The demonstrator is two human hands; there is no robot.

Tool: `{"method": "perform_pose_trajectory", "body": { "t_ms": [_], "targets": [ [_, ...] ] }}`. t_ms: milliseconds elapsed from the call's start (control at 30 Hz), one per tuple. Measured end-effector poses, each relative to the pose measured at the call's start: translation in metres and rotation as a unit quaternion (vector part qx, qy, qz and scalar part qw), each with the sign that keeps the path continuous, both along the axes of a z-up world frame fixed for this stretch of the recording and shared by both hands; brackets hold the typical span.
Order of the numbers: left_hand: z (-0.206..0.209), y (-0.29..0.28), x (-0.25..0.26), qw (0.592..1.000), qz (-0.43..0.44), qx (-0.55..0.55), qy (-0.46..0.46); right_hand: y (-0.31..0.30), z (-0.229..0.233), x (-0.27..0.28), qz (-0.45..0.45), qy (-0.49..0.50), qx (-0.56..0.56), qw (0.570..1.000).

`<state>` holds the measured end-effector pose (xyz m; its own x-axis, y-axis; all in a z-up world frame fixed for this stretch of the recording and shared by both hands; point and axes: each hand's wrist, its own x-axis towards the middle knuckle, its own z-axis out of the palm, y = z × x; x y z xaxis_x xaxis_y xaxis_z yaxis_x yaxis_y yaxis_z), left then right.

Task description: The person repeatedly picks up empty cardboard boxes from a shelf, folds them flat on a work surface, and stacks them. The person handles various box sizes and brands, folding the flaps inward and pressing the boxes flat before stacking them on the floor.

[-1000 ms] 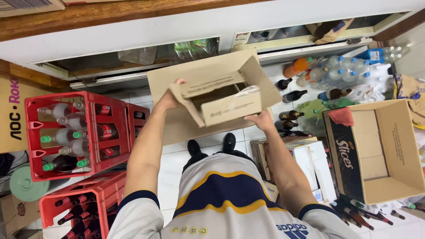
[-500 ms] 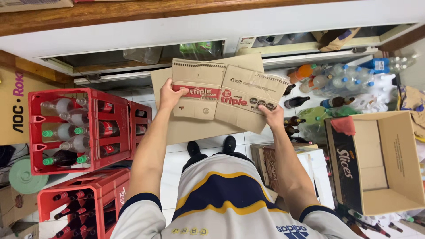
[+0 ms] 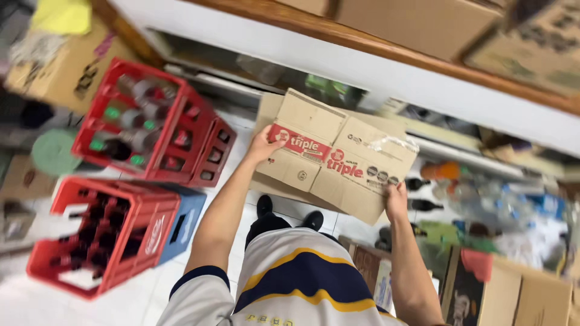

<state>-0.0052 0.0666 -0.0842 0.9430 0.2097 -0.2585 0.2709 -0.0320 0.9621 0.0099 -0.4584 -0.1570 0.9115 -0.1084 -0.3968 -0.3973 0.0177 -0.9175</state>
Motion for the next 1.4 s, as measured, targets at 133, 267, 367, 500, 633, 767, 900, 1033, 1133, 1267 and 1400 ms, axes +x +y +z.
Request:
{"method": "perform_pose_trajectory", "body": {
  "t_ms": [133,267,367,500,633,767,900,1033,1133,1267,1400],
  "targets": [
    [0.007,0.035,-0.027,0.986,0.088,0.138,0.037,0.038,0.024,0.028,0.16,0.014,-0.045,0.986],
    [0.058,0.082,-0.067,0.948,0.159,0.263,0.076,0.102,0.042,0.046,0.257,0.068,-0.04,0.963],
    [0.088,0.134,-0.097,0.923,0.199,0.317,0.091,0.162,0.024,0.067,0.297,0.063,-0.024,0.952],
    [0.107,0.218,-0.131,0.904,0.209,0.354,0.12,0.272,0.013,0.072,0.342,0.07,-0.001,0.937],
    [0.103,0.323,-0.148,0.869,0.209,0.41,0.181,0.399,0.014,0.055,0.366,0.085,0.011,0.927],
    [0.123,0.42,-0.152,0.85,0.19,0.429,0.24,0.52,-0.021,0.03,0.354,0.118,0.042,0.927],
    [0.059,0.52,-0.145,0.834,0.182,0.432,0.292,0.607,-0.031,0.003,0.352,0.156,0.031,0.923],
    [0.02,0.587,-0.131,0.831,0.148,0.43,0.319,0.667,-0.032,-0.01,0.352,0.19,0.022,0.916],
    [0.002,0.604,-0.123,0.838,0.139,0.426,0.31,0.694,-0.034,-0.018,0.325,0.211,0.023,0.922],
    [0.015,0.584,-0.123,0.861,0.079,0.414,0.284,0.723,0.019,-0.024,0.351,0.196,-0.124,0.907],
    [0.046,0.551,-0.122,0.869,0.003,0.399,0.291,0.762,0.136,-0.044,0.422,-0.039,-0.403,0.811]
  ]
}}
